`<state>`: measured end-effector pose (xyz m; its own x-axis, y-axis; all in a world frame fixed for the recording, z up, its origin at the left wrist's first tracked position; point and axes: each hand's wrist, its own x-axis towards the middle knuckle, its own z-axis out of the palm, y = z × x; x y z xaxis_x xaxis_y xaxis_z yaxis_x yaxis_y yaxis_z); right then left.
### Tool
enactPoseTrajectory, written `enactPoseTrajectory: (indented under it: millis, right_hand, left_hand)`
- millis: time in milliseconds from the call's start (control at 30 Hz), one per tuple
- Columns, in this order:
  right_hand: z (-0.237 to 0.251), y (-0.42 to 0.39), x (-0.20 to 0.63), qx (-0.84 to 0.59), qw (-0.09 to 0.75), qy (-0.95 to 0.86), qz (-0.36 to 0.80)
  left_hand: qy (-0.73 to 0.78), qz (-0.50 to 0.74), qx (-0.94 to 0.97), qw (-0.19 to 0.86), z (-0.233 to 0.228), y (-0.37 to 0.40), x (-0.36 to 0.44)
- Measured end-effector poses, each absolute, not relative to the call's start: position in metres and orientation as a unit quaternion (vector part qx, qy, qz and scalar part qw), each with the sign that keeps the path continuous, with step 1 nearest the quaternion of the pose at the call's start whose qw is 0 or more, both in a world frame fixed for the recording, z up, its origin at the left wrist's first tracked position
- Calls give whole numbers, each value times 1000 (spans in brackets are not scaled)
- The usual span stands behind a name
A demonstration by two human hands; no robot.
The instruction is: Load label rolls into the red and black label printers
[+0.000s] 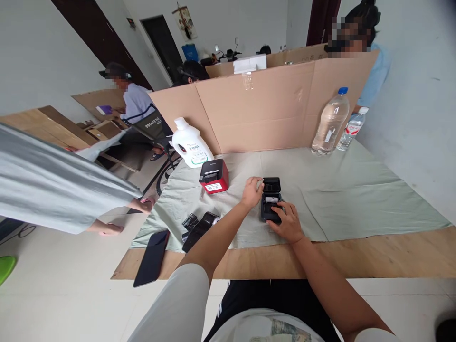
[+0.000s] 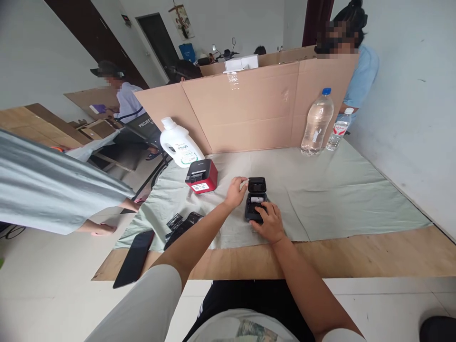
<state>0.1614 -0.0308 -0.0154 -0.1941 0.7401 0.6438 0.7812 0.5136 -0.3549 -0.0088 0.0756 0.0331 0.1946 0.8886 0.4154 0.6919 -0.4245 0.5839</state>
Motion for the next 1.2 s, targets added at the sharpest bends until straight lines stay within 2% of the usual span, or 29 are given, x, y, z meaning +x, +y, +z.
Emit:
enactPoseTrajectory:
  millis: [200,367,600,767,1200]
  right_hand:
    - [-15,-30,166,-499,401,-768,-34]
    - [-13,-31,166,-510,390,-766,-33]
    - [-14,-31,163,-508,379,-773,-33]
    - [-18,-30,163,-505,394,-767,-35]
    - [-11,-33,154,-565,335,-752,-50]
  left_hand:
    - [444,331,805,211,41,67,-9]
    - [411,343,823,190,35,34,-14]
    - [431,308,837,135,0,-2,-15]
    - [448,312,832,99,-11,-9,-8]
    - [490,294,816,88,-14,-13,-4]
